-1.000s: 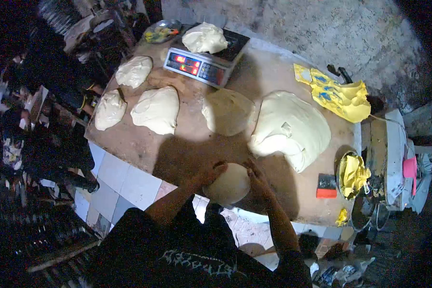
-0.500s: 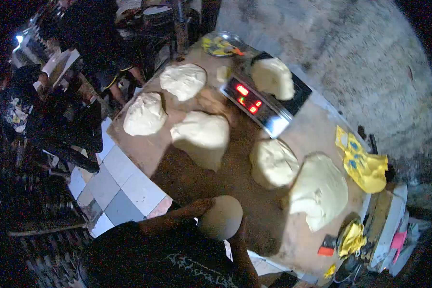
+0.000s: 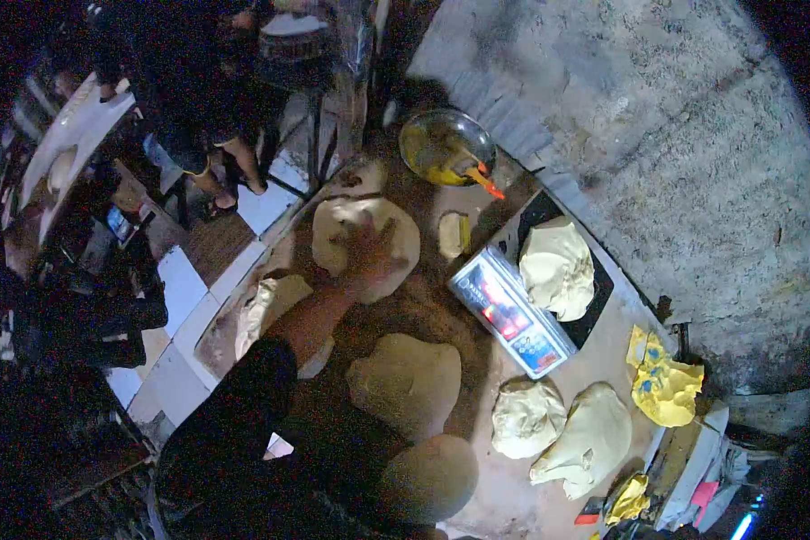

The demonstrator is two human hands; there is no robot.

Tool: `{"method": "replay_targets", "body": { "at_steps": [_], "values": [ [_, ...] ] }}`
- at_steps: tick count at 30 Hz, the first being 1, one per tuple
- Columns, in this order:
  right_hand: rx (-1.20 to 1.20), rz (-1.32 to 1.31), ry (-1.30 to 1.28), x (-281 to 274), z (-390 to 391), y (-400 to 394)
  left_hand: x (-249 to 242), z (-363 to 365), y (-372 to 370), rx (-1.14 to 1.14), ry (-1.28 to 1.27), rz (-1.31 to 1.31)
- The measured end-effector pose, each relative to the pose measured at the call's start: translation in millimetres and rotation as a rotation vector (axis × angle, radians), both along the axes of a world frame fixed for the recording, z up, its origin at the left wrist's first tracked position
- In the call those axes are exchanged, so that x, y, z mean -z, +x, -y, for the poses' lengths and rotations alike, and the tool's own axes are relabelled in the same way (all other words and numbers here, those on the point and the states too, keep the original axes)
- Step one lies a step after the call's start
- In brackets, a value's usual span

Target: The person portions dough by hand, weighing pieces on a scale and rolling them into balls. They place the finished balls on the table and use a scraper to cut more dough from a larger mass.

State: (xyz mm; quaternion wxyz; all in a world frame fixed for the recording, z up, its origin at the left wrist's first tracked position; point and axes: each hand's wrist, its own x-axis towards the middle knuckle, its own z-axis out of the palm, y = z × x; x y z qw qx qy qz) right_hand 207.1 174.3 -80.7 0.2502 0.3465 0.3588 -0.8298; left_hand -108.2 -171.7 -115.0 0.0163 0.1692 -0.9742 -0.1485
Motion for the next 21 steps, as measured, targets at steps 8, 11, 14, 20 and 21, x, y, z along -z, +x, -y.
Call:
{"method": "replay_targets", "body": {
  "at_steps": [8,11,14,20,21],
  "values": [
    [0.014,-0.058,0.006,-10.5,30.9,-31.7,89.8,133.0,-53.6,-0.009,1.203,-0.347],
    [0.004,-0.09,-0.008,-12.3,38.8,-44.9,68.1,136.7,40.9,-0.125,1.739,-0.501],
    [0.006,-0.119,-0.027,-12.5,50.7,-64.6,49.2,100.1,97.3,-0.289,1.803,-0.645],
    [0.012,-0.238,-0.057,-20.7,88.3,-120.5,-59.9,122.7,37.9,-0.236,1.508,-0.834],
    [0.013,-0.274,-0.063,-25.6,98.6,-131.7,-102.3,148.6,23.5,-0.183,1.39,-0.88]
  ]
}}
